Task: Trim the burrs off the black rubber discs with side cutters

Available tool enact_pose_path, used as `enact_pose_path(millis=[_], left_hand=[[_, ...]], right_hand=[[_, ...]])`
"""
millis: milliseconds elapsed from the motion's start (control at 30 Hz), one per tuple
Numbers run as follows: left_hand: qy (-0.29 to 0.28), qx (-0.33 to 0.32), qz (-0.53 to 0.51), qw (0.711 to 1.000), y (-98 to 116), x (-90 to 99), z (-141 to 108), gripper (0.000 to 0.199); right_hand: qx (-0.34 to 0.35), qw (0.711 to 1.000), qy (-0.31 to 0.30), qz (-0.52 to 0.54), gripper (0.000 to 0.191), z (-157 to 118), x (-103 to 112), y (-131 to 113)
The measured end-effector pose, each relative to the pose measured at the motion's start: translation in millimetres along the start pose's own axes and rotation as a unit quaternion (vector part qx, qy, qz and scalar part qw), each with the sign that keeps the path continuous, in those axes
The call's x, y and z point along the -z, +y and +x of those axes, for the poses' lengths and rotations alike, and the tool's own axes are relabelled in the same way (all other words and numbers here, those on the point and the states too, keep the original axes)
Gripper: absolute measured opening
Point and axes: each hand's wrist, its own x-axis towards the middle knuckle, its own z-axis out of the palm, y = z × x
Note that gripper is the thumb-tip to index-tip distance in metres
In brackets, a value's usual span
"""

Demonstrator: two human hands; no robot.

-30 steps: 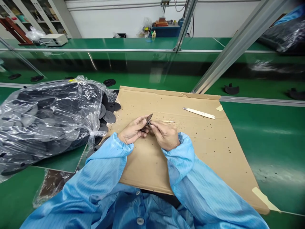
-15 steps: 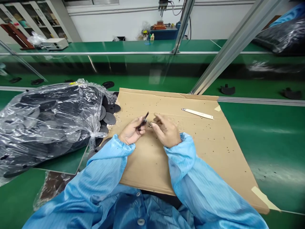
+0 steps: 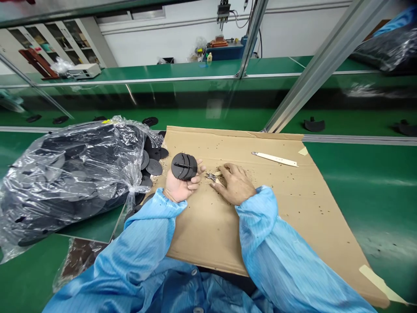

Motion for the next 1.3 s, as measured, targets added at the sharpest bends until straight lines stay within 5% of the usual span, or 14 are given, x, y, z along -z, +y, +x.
enact_pose_path(millis=[367, 900, 1000, 1167, 1300], left_hand=[[-0.062, 0.008, 0.080, 0.995, 2.6, 5.7, -7.1, 0.073], [-0.017, 0.012, 0.081, 0.996, -0.8, 4.0, -1.4, 0.071], [0.016, 0.008, 0.047, 0.999, -4.7, 4.9, 2.5, 0.058], [0.161, -0.069, 0.046, 0.983, -1.9, -9.1, 23.3, 0.009], [0.195, -0.144, 0.146, 0.959, 20.1, -30.6, 61.6, 0.022]], right_hand=[[-0.029, 0.999, 0.016, 0.003, 0.050, 1.4, -1.5, -4.5], [-0.029, 0.996, 0.073, 0.037, 0.046, 6.7, -15.6, -3.8], [-0.034, 0.995, 0.086, 0.034, 0.045, 7.7, -17.3, -5.2], [-0.036, 0.994, 0.091, 0.044, 0.043, 9.2, -16.2, -8.3], [-0.029, 0.993, 0.098, 0.059, 0.041, 11.1, -15.1, -8.1]])
